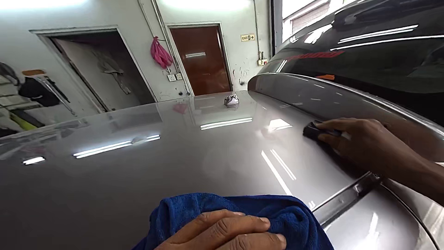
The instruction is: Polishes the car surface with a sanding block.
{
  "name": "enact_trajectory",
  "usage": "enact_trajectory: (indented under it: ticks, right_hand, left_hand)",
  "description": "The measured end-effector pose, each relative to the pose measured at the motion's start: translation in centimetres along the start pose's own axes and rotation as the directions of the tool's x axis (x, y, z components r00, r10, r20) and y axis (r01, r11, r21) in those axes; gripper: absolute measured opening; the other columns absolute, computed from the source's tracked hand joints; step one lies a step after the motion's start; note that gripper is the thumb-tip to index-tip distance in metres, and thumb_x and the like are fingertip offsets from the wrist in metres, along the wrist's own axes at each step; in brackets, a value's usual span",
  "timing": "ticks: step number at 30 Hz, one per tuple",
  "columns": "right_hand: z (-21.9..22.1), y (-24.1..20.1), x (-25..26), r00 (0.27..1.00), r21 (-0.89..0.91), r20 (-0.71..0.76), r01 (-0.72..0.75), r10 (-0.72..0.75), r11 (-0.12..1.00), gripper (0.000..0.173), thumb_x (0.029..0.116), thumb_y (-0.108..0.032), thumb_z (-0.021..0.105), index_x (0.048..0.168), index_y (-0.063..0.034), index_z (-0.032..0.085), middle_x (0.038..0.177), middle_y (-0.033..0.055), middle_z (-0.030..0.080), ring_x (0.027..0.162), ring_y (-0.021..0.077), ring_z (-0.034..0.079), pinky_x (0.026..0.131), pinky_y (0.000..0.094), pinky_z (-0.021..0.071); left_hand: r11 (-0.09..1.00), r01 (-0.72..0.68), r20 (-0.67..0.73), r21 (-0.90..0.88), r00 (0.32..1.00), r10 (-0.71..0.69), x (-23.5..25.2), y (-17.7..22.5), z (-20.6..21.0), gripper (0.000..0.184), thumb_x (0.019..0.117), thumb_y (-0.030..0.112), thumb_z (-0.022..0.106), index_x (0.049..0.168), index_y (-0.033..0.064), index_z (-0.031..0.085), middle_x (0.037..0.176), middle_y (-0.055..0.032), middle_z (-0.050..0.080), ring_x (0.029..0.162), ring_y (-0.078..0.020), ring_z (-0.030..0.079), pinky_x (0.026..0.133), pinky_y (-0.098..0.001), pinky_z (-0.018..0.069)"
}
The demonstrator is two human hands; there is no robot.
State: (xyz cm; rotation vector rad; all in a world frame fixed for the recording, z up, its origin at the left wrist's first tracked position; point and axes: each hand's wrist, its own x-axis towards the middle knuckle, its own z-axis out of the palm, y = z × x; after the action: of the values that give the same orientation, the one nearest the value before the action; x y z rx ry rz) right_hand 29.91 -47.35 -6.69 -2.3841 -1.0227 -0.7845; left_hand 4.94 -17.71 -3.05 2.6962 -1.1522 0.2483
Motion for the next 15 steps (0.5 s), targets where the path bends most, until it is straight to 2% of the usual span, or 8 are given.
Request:
enact_trajectory:
  ticks: [3, 6, 8, 12, 15]
  right_hand:
    - [-0.2, -0.1, 1.0, 0.999, 0.013, 0.039, -0.033, 0.033, 0.999, 0.027, 0.1014, -0.024, 0.061, 0.122, -0.0134, 0.075, 0.112, 0.0056, 0.075, 0.099, 0.0213, 0.072, 0.085, 0.0478, 0.0565]
    - [-1.7, -0.9, -1.9, 0.999, -0.026, 0.033, 0.011, -0.010, 1.000, 0.034, 0.1003, -0.033, 0.056, 0.125, -0.0173, 0.074, 0.118, 0.0017, 0.074, 0.105, 0.0173, 0.071, 0.089, 0.0449, 0.0571]
    - [-1.7, -0.5, -2.3, 0.997, -0.036, -0.006, 0.070, -0.070, 0.997, 0.038, 0.0990, -0.039, 0.054, 0.123, -0.0174, 0.075, 0.116, 0.0010, 0.074, 0.104, 0.0158, 0.071, 0.087, 0.0436, 0.0572]
    - [-0.3, -0.2, 0.7, 0.999, 0.022, 0.037, -0.029, 0.028, 0.999, 0.026, 0.1012, -0.025, 0.061, 0.119, -0.0134, 0.076, 0.109, 0.0051, 0.076, 0.094, 0.0177, 0.072, 0.082, 0.0440, 0.0566]
    - [-0.8, -0.3, 0.6, 0.998, 0.018, 0.057, -0.030, 0.029, 0.999, 0.029, 0.1023, -0.026, 0.059, 0.123, -0.0133, 0.074, 0.115, 0.0060, 0.075, 0.102, 0.0195, 0.071, 0.088, 0.0456, 0.0562]
  left_hand:
    - [1.000, -0.002, -0.034, -0.012, 0.999, 0.002, -0.6, 0.1, -0.2, 0.050, 0.1001, 0.040, 0.058, 0.140, 0.0109, 0.063, 0.145, -0.0118, 0.061, 0.142, -0.0287, 0.050, 0.121, -0.0440, 0.0352]
    - [1.000, -0.007, -0.032, -0.027, 0.999, 0.006, -0.7, 0.1, -0.1, 0.048, 0.0999, 0.039, 0.059, 0.138, 0.0103, 0.064, 0.144, -0.0118, 0.062, 0.141, -0.0291, 0.050, 0.120, -0.0439, 0.0352]
    - [1.000, 0.022, -0.029, -0.010, 0.999, -0.022, -0.2, 0.1, 0.0, 0.049, 0.0991, 0.039, 0.058, 0.139, 0.0111, 0.064, 0.143, -0.0112, 0.062, 0.141, -0.0290, 0.050, 0.119, -0.0442, 0.0356]
    - [1.000, 0.029, -0.021, -0.004, 0.999, -0.029, 0.0, 0.3, 0.0, 0.050, 0.1000, 0.040, 0.057, 0.140, 0.0101, 0.062, 0.144, -0.0127, 0.062, 0.141, -0.0292, 0.050, 0.120, -0.0436, 0.0350]
    - [1.000, 0.015, -0.029, -0.017, 0.999, -0.016, -0.4, 0.4, -0.2, 0.049, 0.1002, 0.039, 0.058, 0.139, 0.0095, 0.063, 0.144, -0.0131, 0.062, 0.142, -0.0296, 0.050, 0.120, -0.0436, 0.0342]
